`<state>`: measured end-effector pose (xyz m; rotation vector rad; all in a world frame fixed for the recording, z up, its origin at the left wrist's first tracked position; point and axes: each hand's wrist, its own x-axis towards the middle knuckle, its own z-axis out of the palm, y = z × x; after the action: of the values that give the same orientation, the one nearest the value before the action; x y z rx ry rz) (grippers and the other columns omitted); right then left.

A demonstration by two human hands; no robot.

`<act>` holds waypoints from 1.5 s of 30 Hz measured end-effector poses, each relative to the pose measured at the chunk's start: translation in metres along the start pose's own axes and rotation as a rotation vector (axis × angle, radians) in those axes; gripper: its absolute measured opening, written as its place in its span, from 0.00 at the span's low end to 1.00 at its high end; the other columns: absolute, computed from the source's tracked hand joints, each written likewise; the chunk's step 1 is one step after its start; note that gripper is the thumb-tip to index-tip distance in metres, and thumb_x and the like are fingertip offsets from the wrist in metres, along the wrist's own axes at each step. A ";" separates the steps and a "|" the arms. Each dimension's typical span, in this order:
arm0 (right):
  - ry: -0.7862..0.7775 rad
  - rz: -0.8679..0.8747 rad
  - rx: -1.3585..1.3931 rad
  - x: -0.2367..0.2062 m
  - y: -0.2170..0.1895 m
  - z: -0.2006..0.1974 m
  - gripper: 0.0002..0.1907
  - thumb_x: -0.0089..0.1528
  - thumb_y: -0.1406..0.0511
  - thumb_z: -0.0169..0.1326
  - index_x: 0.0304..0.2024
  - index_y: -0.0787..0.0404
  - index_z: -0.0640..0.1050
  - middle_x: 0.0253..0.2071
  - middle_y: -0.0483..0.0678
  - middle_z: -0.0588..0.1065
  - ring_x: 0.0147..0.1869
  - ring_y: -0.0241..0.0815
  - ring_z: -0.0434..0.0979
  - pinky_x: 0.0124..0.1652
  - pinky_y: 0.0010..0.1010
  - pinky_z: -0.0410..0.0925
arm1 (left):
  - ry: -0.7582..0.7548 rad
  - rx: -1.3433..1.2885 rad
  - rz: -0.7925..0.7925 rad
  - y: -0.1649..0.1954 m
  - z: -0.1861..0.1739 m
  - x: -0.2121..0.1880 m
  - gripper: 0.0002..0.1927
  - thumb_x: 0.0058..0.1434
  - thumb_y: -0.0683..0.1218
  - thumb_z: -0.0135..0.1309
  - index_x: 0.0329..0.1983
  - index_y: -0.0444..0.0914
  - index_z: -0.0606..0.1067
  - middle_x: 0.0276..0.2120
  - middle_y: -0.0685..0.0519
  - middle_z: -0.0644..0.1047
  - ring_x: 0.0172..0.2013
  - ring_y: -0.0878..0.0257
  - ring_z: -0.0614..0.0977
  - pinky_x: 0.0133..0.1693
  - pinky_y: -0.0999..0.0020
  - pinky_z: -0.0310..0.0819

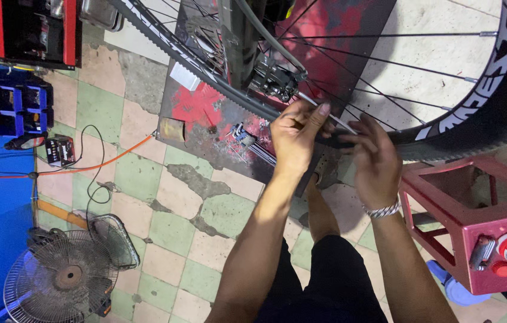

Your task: The person works on a bicycle brake caliper, manipulating the cable and fasteners with their hands and then using a hex key to tighten the assembly.

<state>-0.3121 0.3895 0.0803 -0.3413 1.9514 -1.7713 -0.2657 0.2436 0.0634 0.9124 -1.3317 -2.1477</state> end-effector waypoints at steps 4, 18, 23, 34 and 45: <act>-0.038 -0.026 -0.012 -0.009 0.005 0.004 0.20 0.74 0.65 0.48 0.62 0.76 0.70 0.51 0.58 0.78 0.50 0.44 0.82 0.44 0.30 0.76 | 0.036 0.000 -0.009 0.000 0.005 0.000 0.08 0.68 0.42 0.61 0.35 0.33 0.75 0.26 0.52 0.79 0.26 0.69 0.78 0.29 0.75 0.71; -0.158 0.123 0.052 -0.009 0.000 -0.003 0.21 0.67 0.64 0.53 0.59 0.70 0.71 0.47 0.57 0.79 0.47 0.44 0.82 0.46 0.31 0.76 | 0.050 0.034 -0.006 0.013 -0.003 -0.002 0.09 0.68 0.42 0.59 0.35 0.31 0.78 0.27 0.51 0.80 0.27 0.68 0.80 0.31 0.74 0.73; -0.066 -0.091 -0.064 -0.007 0.007 0.000 0.15 0.72 0.69 0.53 0.59 0.73 0.74 0.50 0.57 0.80 0.54 0.45 0.83 0.53 0.32 0.77 | 0.012 -0.080 -0.072 0.016 -0.006 0.003 0.09 0.68 0.44 0.57 0.40 0.31 0.80 0.29 0.53 0.81 0.28 0.69 0.81 0.34 0.74 0.75; -0.080 0.459 0.394 0.009 0.035 0.007 0.19 0.70 0.54 0.40 0.49 0.58 0.75 0.32 0.47 0.81 0.30 0.35 0.83 0.28 0.26 0.75 | 0.058 0.049 0.019 0.016 -0.013 0.002 0.12 0.70 0.46 0.59 0.37 0.30 0.79 0.29 0.53 0.80 0.29 0.68 0.80 0.34 0.72 0.77; -0.347 0.670 0.892 0.002 0.005 -0.014 0.22 0.75 0.54 0.46 0.41 0.66 0.78 0.28 0.49 0.78 0.24 0.37 0.77 0.24 0.25 0.67 | 0.094 -0.021 -0.011 0.009 -0.017 0.001 0.12 0.69 0.45 0.60 0.37 0.29 0.79 0.28 0.50 0.80 0.27 0.65 0.81 0.32 0.71 0.77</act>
<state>-0.3200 0.4016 0.0755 0.2727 0.7550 -1.7426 -0.2538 0.2286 0.0658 1.0012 -1.2590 -2.0962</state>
